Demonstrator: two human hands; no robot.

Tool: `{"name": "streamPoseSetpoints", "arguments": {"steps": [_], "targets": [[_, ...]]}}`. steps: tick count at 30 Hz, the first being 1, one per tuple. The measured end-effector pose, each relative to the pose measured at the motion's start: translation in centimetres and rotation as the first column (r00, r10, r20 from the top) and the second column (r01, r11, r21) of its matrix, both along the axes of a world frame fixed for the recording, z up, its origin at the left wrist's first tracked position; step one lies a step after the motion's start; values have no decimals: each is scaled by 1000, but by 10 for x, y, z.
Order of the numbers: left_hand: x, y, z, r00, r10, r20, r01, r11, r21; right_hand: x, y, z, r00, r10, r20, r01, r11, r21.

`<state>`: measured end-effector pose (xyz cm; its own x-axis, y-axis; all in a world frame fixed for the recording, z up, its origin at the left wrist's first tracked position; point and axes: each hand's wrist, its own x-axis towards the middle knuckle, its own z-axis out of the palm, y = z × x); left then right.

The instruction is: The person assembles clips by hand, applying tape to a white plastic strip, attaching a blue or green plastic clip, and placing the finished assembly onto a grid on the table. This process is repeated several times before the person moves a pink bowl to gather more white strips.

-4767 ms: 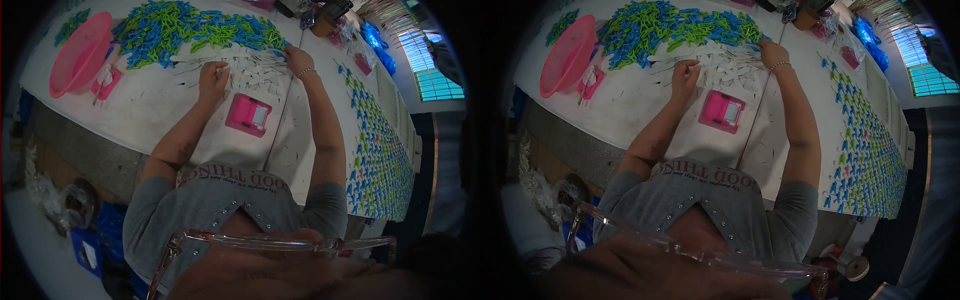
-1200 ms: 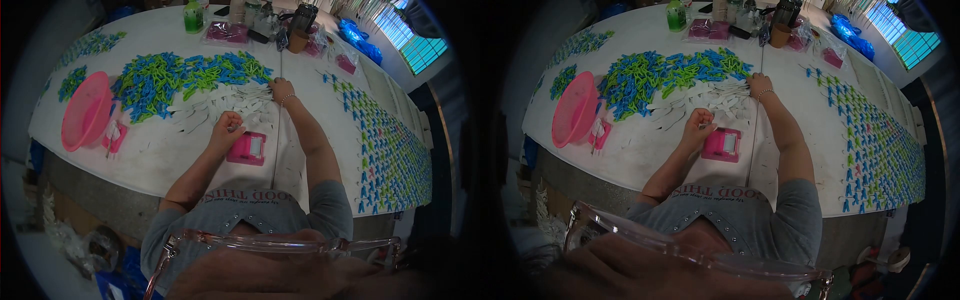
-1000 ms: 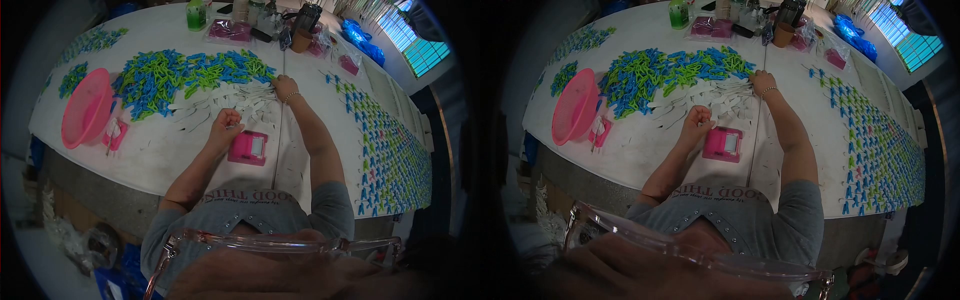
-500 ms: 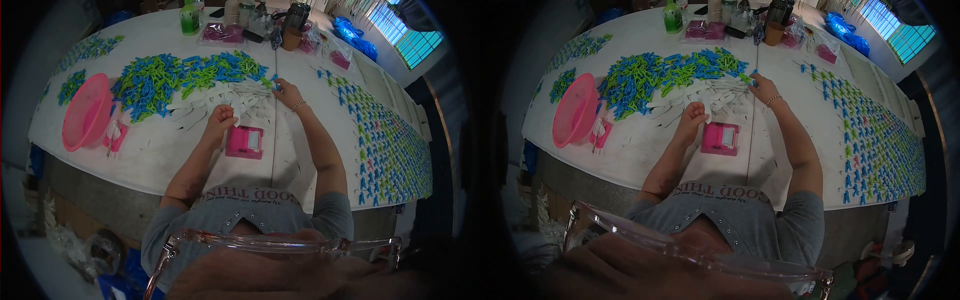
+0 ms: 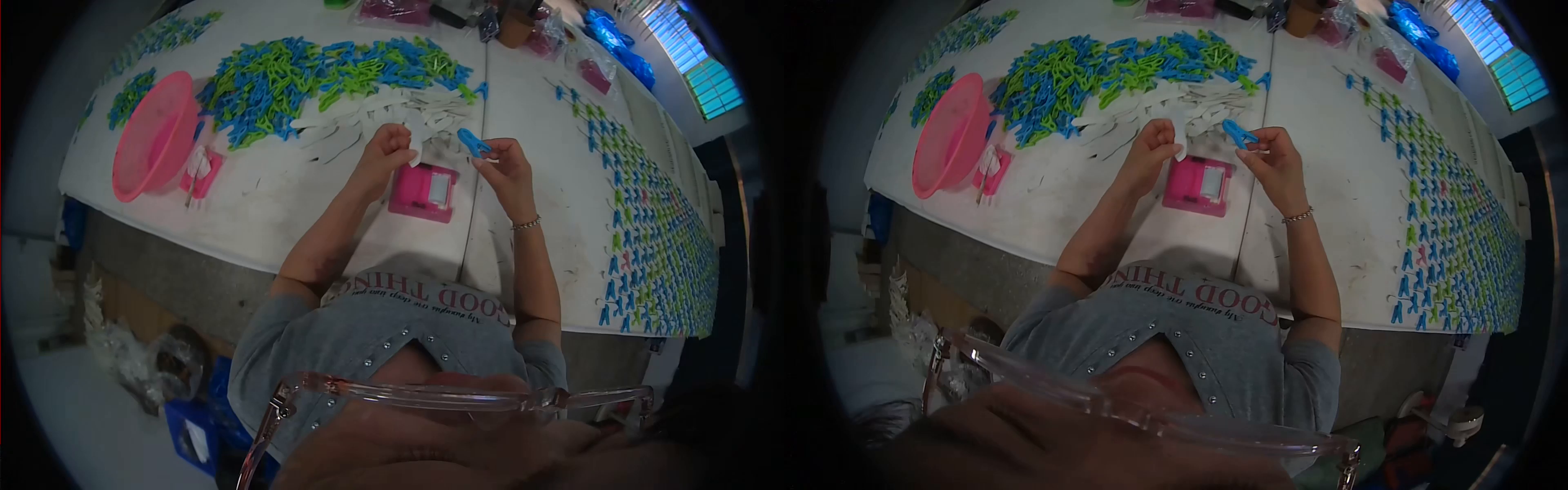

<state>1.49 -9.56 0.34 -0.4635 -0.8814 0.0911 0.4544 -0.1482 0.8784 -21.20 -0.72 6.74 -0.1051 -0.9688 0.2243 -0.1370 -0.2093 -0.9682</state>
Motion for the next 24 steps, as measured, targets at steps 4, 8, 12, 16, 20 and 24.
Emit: {"name": "streamPoseSetpoints", "arguments": {"steps": [4, 8, 12, 16, 20, 24], "targets": [[0, 9, 13, 999, -27, 18, 27, 1000, 4, 15, 16, 4, 995, 66, 77, -68, 997, 21], [-1, 12, 19, 999, -22, 41, 22, 1000, 11, 27, 16, 3, 995, 45, 95, -50, 997, 54], [4, 14, 25, 994, -80, 69, 81, 997, -16, 32, 14, 4, 994, 62, 84, -67, 996, 59], [5, 17, 31, 990, -120, 76, 123, 992, -32, 33, 13, 6, 997, 65, 31, -67, 996, 56], [6, 17, 28, 985, -149, 89, 154, 986, -57, 34, 11, 3, 993, 101, 59, -106, 992, 75], [0, 20, 28, 985, -117, 123, 122, 992, -27, 32, 12, 4, 991, 76, 107, -89, 988, 123]]}}
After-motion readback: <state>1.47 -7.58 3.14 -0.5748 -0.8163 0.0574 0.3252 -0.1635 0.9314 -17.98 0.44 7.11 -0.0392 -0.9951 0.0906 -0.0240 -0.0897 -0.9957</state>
